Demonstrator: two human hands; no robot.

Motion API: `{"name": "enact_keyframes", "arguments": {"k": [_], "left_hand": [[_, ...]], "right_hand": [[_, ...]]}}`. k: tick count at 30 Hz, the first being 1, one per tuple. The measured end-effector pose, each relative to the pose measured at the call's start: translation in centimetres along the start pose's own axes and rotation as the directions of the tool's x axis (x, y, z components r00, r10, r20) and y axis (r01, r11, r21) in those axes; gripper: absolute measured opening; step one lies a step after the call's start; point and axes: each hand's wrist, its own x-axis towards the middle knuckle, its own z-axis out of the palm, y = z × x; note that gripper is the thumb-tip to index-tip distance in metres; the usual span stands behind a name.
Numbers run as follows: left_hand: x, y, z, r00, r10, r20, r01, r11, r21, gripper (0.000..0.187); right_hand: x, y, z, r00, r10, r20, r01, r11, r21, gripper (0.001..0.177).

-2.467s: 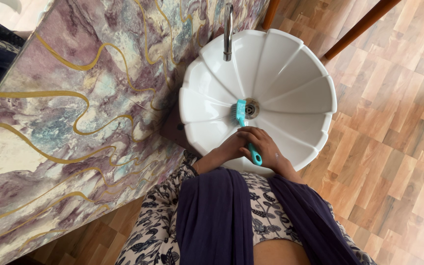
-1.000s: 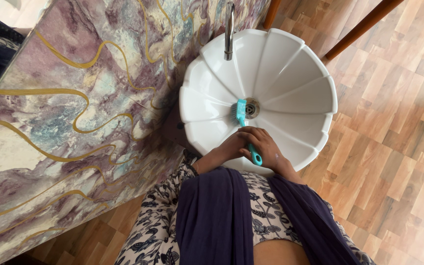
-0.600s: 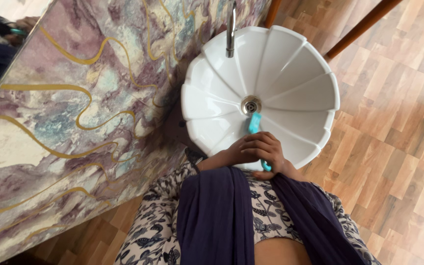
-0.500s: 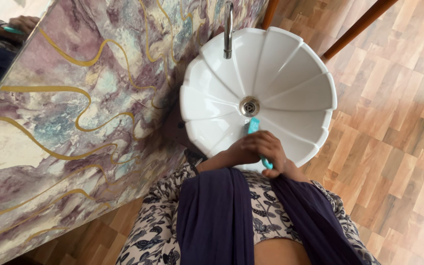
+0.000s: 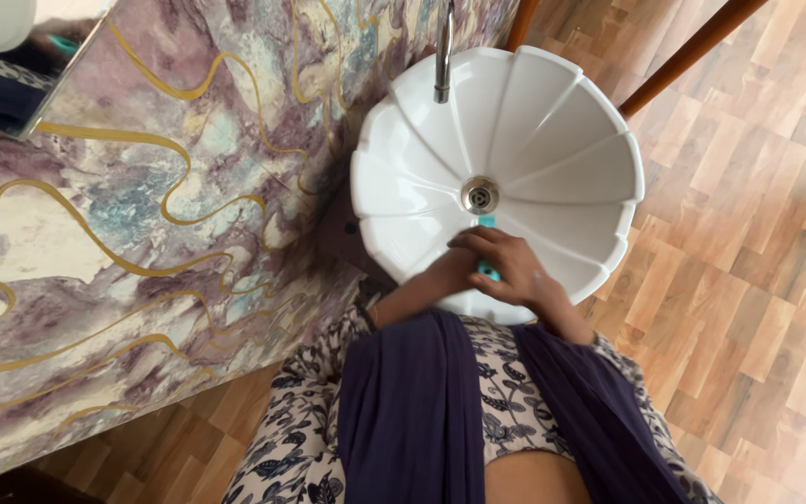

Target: The person cleans a white petal-shaped sink using a blue brush by hand.

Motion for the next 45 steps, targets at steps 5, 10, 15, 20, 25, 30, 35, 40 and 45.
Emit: {"name": "enact_keyframes", "arguments": {"k": [5,10,15,20,25,30,35,40,45], "left_hand": [[1.4,-5.9,0.3,0.993,-0.052,0.107,0.043,0.996,0.083,0.039],[-0.7,-1.0,0.6,0.980,0.037,0.196,-0.050,0.997,0.063,0.033],[-0.2,-0.9,0.9,0.972,0.236,-0.020,-0.227,0.953,0.201,0.038],[2.0,0.5,-4.5,0.997,0.031,0.071,-0.034,0.998,0.046,0.038],[-1.0,6.2,-4.5,0.969,-0.047,0.243,0.018,0.992,0.123,0.019],[-1.3,0.2,-4.1,0.942,0.163,-0.293,-0.108,0.975,0.195,0.031],[-3.7,3.1,-7.1,0.998,0.054,0.041,-0.060,0.984,0.166,0.022],[-5.1,1.9,-7.1,0.996,-0.072,0.051,0.061,0.980,0.191,0.018],[-5.1,0.8,-6.0,0.996,-0.084,-0.024,0.086,0.989,0.119,0.017]], "right_hand": [[1.0,1.8,3.2,0.987,-0.086,-0.136,0.048,0.964,-0.260,0.076],[-1.6,0.4,1.4,0.992,0.115,-0.056,-0.120,0.987,-0.106,0.086],[-2.1,0.1,2.6,0.997,0.008,-0.072,-0.020,0.985,-0.173,0.083],[-1.2,0.7,3.1,0.977,0.048,-0.207,-0.082,0.985,-0.155,0.090],[-4.1,-0.8,1.4,0.988,0.112,-0.103,-0.091,0.978,0.187,0.107],[-0.7,0.2,6.7,0.984,-0.056,-0.167,0.015,0.971,-0.239,0.101],[-1.0,-1.1,4.3,0.997,0.015,-0.082,-0.020,0.998,-0.064,0.103],[0.5,-1.8,5.8,0.997,-0.025,-0.074,0.029,0.999,0.046,0.094],[1.4,-1.8,7.3,0.985,-0.009,-0.173,-0.029,0.976,-0.214,0.095]]}}
